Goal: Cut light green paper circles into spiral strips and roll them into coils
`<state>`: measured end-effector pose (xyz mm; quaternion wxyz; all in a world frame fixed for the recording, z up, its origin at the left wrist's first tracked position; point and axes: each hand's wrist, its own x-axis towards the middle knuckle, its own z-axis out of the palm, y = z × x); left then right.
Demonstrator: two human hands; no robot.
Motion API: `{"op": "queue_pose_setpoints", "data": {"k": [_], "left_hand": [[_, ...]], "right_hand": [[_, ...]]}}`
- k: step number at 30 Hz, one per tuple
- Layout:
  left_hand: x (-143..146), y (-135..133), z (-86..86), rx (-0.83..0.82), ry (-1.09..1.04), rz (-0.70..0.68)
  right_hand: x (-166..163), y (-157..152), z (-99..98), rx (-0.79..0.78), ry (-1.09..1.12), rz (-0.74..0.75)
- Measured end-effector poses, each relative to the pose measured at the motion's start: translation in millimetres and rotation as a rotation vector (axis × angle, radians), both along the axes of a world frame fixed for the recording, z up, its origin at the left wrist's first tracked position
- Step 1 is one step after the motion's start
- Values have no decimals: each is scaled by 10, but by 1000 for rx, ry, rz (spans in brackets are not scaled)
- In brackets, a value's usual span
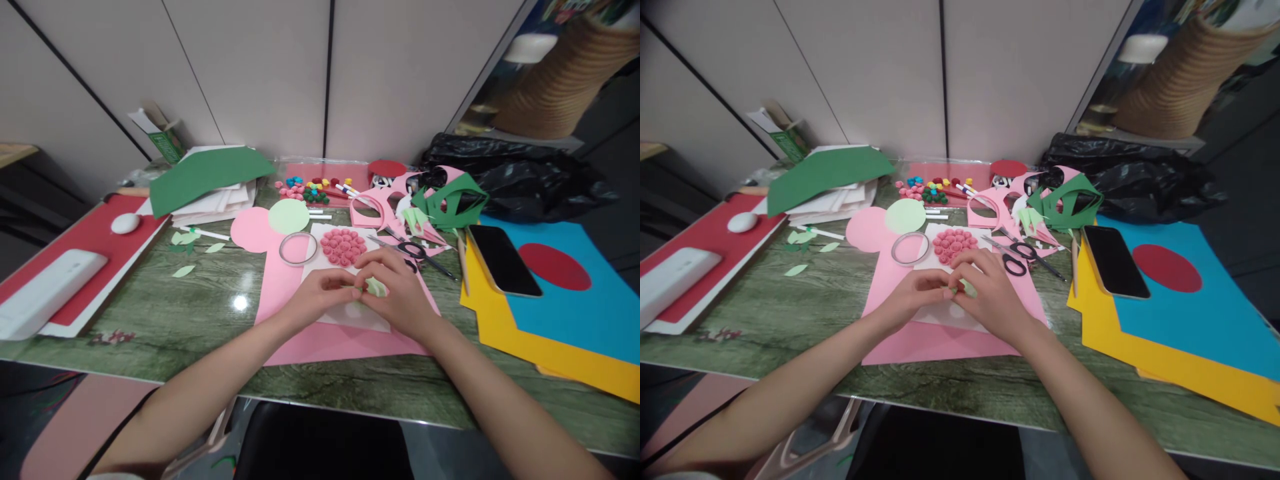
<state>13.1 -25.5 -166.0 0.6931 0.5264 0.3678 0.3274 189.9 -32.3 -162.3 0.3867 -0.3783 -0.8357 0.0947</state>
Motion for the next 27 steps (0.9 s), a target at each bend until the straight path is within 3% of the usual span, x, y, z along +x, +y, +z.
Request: {"op": "queue_pose_setpoints", "data": {"k": [10,17,27], "left_hand": [[-1,20,-10,46,100,55],[-7,36,17,97,183,36],[-10,13,44,78,83,-37]], "right_hand": [[5,-9,65,-31,30,15],[47,40,32,-20,-10,120],[31,3,60,-45,24,22]]}}
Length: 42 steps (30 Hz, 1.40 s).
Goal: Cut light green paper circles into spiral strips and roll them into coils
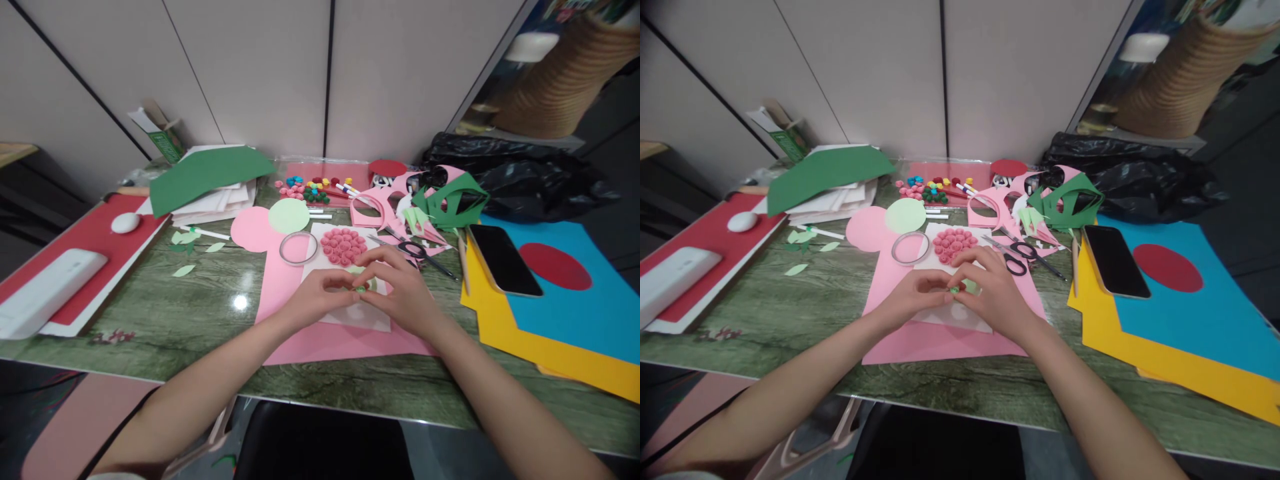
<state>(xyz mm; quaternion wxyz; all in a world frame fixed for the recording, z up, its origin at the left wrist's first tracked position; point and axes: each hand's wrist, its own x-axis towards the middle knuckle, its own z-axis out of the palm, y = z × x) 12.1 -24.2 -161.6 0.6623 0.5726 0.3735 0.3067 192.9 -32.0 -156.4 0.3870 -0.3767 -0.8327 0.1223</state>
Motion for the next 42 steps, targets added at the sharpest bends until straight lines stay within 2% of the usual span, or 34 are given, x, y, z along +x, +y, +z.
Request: {"op": "queue_pose_setpoints", "data": {"k": [10,18,23,29,36,42], "left_hand": [[11,-27,-10,-26,-19,-28],[0,-5,-11,-51,21,91],[-11,8,35,-26,53,100],[-20,8,69,69,158,58],[-12,13,35,44,53,40],[5,-13,2,23,49,16]], "right_hand": [[-31,-8,-46,-84,5,21],[-9,-12,7,-37,0,2],[36,14,25,-9,-9,49],[52,45,-23,-46,-54,140],[19,19,16,-48,-30,20],[-9,12,-29,-69,-4,4]]}}
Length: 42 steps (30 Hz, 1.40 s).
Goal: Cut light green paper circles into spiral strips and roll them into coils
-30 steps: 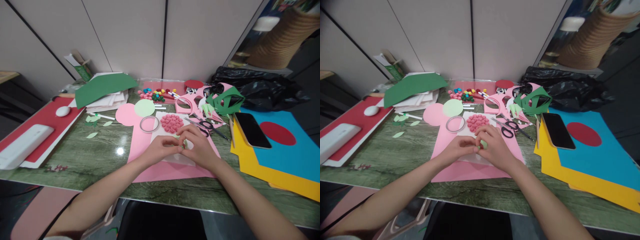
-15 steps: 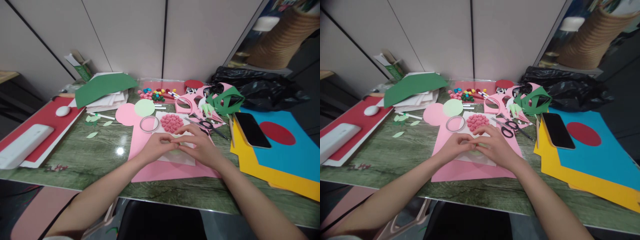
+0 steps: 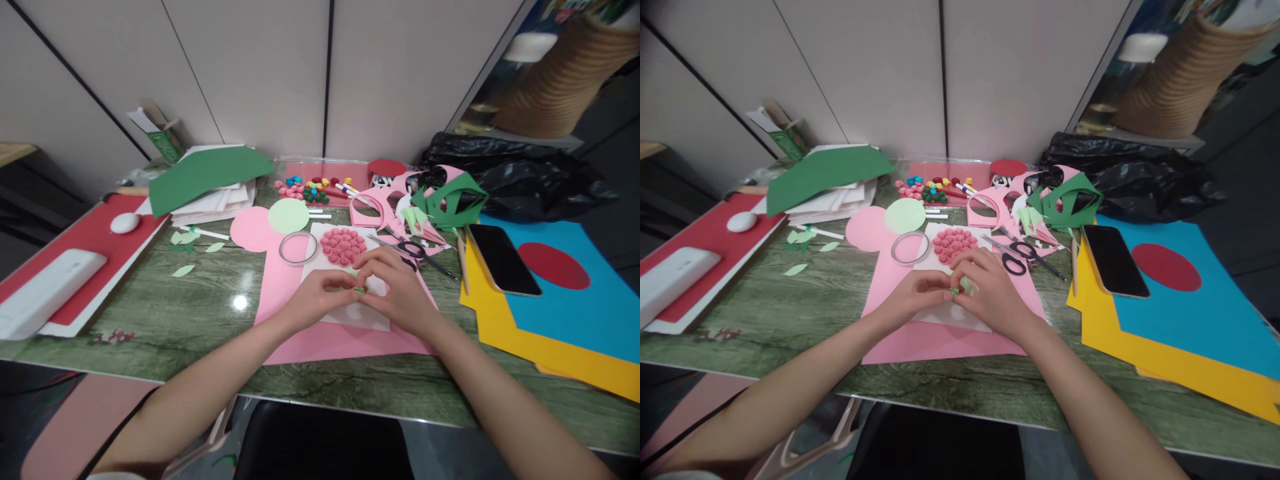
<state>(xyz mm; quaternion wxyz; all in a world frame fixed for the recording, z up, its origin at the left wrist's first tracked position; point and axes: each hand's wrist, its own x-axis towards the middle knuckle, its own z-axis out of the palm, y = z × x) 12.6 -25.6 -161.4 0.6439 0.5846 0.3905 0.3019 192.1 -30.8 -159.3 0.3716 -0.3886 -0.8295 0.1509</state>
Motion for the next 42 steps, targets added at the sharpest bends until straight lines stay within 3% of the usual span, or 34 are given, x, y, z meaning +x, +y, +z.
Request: {"op": "queue_pose_setpoints", "data": {"k": [18,24,29,42], "left_hand": [[1,0,34,-17,-12,88],[2,-8,38,87,32,67],[4,-16,36,153,62,45],[23,-14,-22,-3,-55,21]], "right_hand": [[20,-9,44,58,-3,54],[10,6,10,84,4,108],[15,2,8,67,-18,20],[-5,-6,-25,23,10,21]]}}
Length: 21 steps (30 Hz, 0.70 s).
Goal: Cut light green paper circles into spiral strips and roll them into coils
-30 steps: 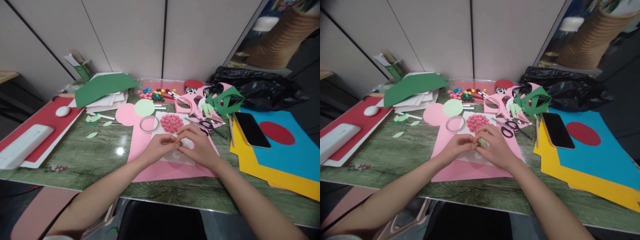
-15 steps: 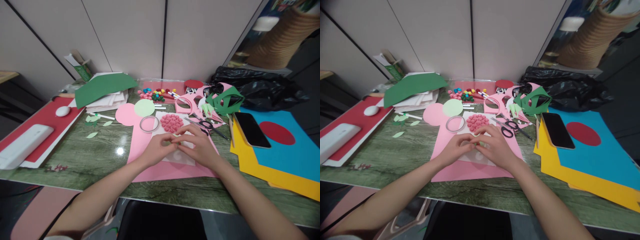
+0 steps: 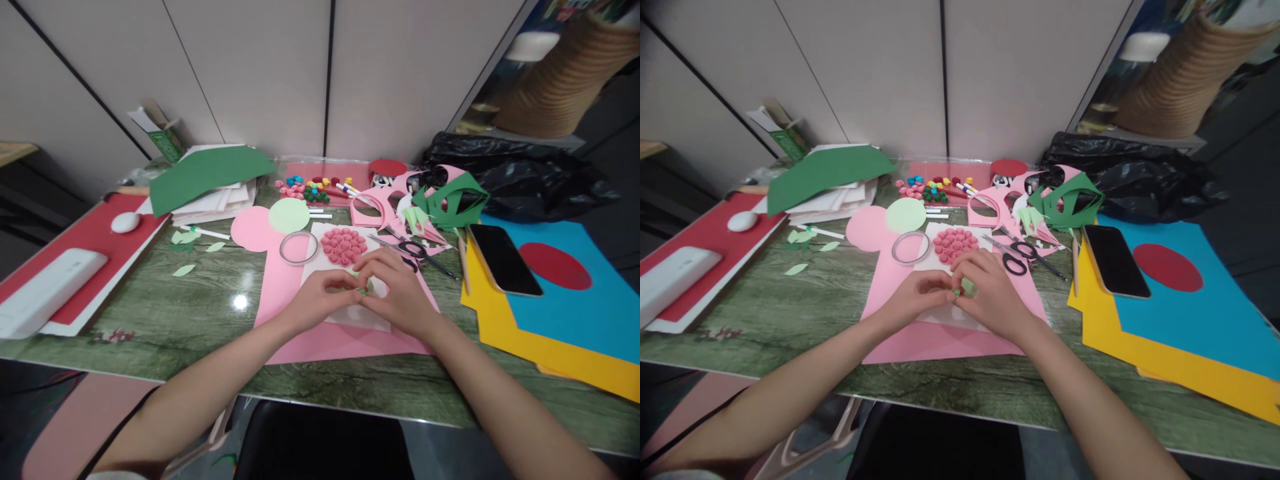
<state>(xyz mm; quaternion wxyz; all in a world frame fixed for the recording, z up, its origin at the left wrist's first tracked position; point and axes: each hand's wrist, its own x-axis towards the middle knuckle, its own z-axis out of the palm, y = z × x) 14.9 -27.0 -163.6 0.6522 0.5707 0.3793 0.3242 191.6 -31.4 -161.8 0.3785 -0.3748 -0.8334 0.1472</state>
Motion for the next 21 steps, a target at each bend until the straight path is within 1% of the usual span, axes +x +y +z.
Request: {"op": "queue_pose_setpoints", "data": {"k": [9,16,21], "left_hand": [[-17,30,33,-31,-28,56],[-31,43,27,3,-4,41],[-26,40,29,16,-5,36]], "right_hand": [[17,-11,77,37,-10,33],[32,21,39,42,-23,119],[28,19,45,49,-30,61]]}}
